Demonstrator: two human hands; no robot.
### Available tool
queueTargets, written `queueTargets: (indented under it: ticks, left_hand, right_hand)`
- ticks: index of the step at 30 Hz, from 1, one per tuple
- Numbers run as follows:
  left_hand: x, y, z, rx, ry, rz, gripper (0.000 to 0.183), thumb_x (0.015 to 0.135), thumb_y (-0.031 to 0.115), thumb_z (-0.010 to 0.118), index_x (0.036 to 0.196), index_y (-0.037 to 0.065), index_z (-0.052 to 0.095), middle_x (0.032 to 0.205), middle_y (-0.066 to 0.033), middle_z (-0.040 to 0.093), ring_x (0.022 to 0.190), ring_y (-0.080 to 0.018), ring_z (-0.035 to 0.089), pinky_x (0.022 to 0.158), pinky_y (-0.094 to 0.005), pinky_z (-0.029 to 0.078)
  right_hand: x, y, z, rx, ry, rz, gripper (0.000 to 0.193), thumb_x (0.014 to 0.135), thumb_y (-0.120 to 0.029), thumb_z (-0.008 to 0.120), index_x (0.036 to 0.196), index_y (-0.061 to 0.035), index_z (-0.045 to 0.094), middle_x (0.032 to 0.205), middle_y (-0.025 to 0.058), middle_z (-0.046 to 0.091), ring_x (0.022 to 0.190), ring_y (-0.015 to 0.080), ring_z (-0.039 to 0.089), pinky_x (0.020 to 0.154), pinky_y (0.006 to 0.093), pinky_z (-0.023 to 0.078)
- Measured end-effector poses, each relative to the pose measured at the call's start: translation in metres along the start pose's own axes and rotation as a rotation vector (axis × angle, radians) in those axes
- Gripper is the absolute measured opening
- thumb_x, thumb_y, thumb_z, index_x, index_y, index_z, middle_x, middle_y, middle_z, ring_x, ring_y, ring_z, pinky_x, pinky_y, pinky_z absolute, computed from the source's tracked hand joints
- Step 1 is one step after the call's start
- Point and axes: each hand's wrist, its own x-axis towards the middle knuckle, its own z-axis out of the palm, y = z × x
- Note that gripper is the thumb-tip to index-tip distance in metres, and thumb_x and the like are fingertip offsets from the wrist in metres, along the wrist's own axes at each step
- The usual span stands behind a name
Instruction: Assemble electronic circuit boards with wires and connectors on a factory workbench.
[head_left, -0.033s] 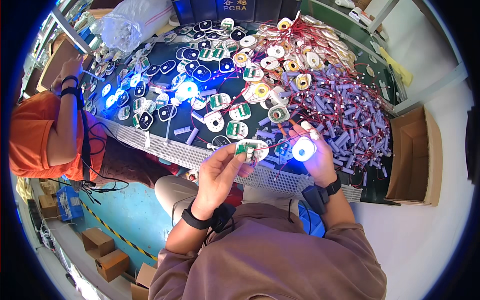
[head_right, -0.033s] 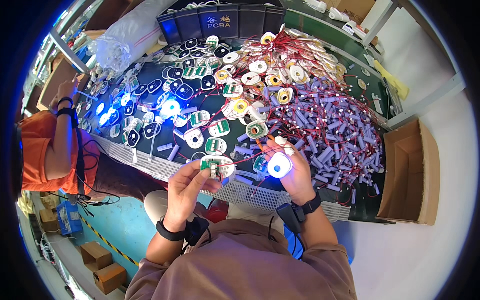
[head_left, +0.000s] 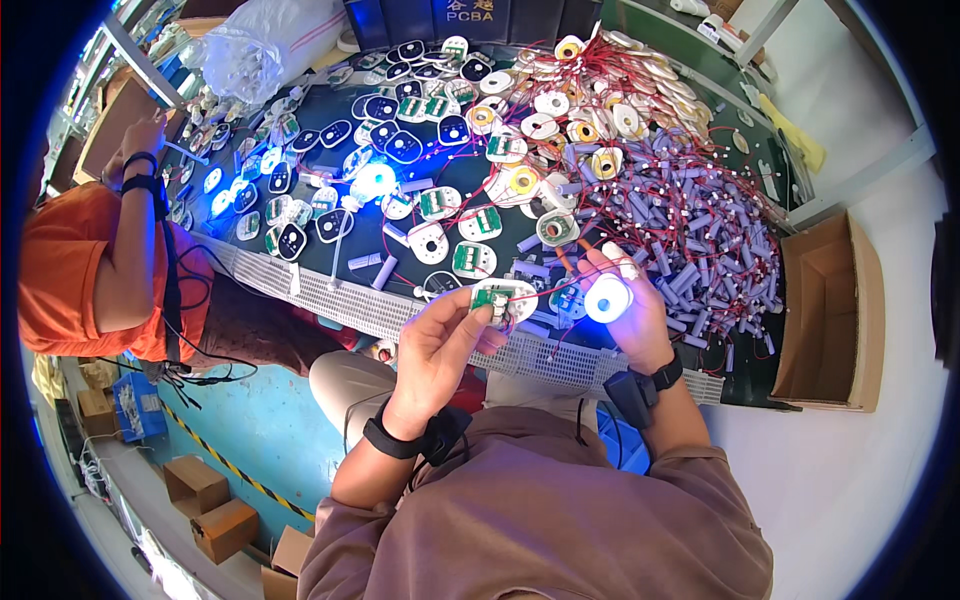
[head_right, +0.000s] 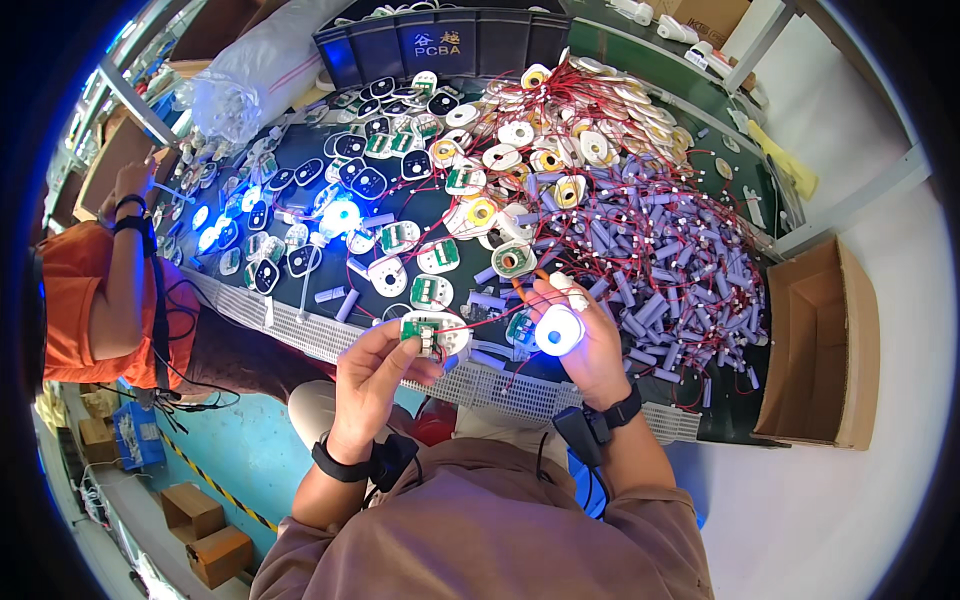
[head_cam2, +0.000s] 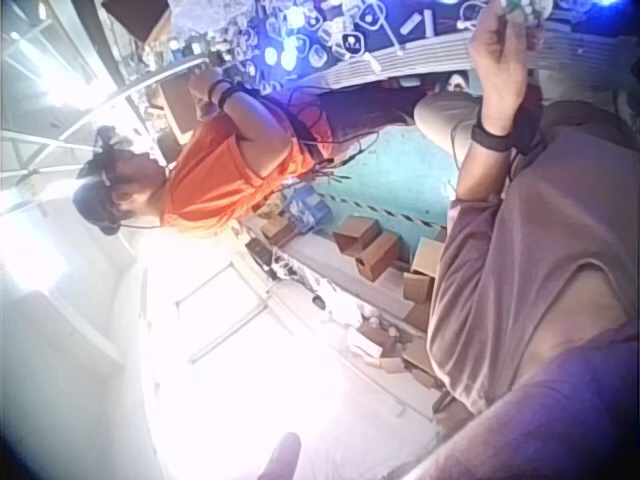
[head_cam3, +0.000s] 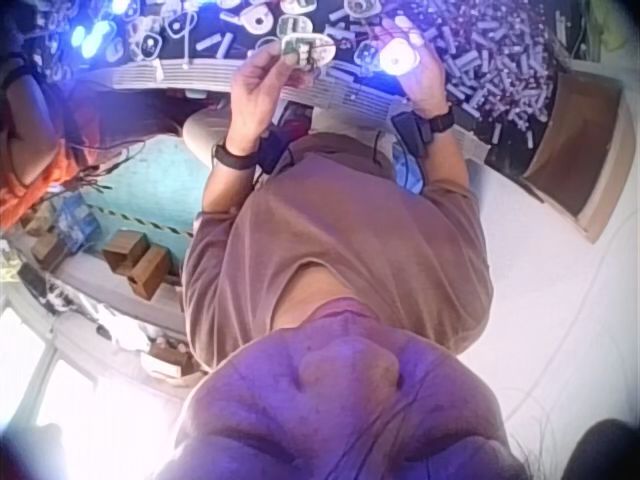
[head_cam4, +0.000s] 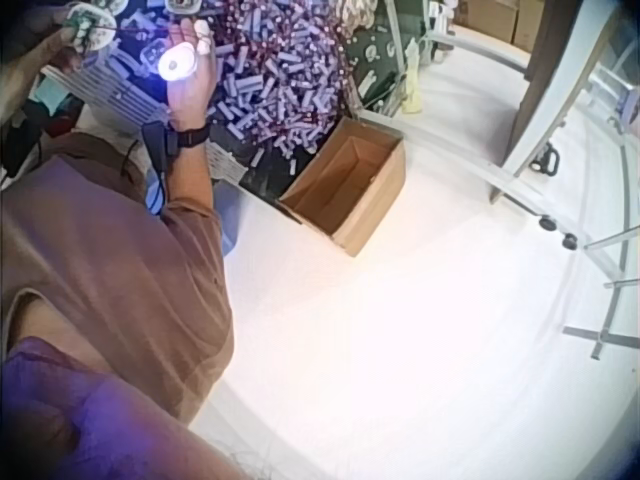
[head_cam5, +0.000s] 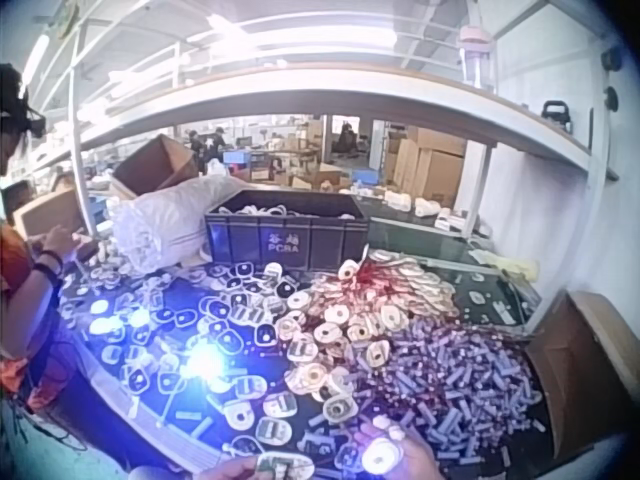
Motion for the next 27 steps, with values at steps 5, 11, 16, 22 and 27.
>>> queueTargets:
  ticks: [5,11,16,22,27]
  left_hand:
    - [0.000,0.001,0.001,-0.006,-0.003,-0.012,0.024,0.093,0.010,0.051,0.111,-0.004,0.055,0.093,-0.0124,0.064,0.074,-0.0163,0.065,0.064,-0.0261,0.053]
    - [-0.002,0.002,0.001,-0.007,0.022,0.018,0.023,0.092,0.009,0.052,0.112,-0.003,0.055,0.093,-0.0117,0.065,0.077,-0.0152,0.064,0.066,-0.0256,0.052]
    - [-0.023,0.029,-0.018,0.439,0.075,0.518,0.023,0.086,0.006,0.058,0.108,-0.002,0.057,0.086,-0.0116,0.066,0.076,-0.0184,0.065,0.067,-0.0266,0.050]
    - [-0.094,0.099,-0.059,0.221,0.053,0.948,0.026,0.085,0.019,0.060,0.105,0.003,0.056,0.085,-0.0185,0.066,0.076,-0.0353,0.066,0.078,-0.0484,0.049]
    - [-0.176,0.078,-0.104,-0.077,0.153,0.811,0.030,0.090,0.024,0.055,0.103,-0.002,0.050,0.089,-0.0243,0.061,0.079,-0.0362,0.066,0.071,-0.0451,0.055]
  right_hand:
    - [0.001,-0.001,-0.004,0.004,-0.010,-0.003,0.038,0.091,-0.021,0.048,0.121,0.0008,0.047,0.121,0.0205,0.053,0.112,0.0327,0.052,0.097,0.0437,0.041]
    - [0.000,-0.001,-0.001,0.008,-0.012,0.003,0.036,0.091,-0.020,0.048,0.122,-0.0008,0.046,0.122,0.0213,0.052,0.113,0.0342,0.051,0.096,0.0435,0.042]
    - [-0.012,0.001,0.032,-0.158,-0.163,-0.019,0.033,0.092,-0.020,0.046,0.119,-0.0013,0.047,0.122,0.0184,0.052,0.112,0.0305,0.052,0.095,0.0409,0.043]
    - [-0.035,0.019,0.102,-0.442,-0.934,0.446,0.057,0.079,-0.021,0.067,0.126,0.0028,0.046,0.129,0.0189,0.046,0.121,0.0270,0.043,0.104,0.0395,0.031]
    - [-0.010,0.083,0.138,-1.103,-0.800,0.172,0.046,0.079,-0.021,0.066,0.120,-0.0062,0.051,0.127,0.0110,0.050,0.115,0.0256,0.048,0.095,0.0397,0.038]
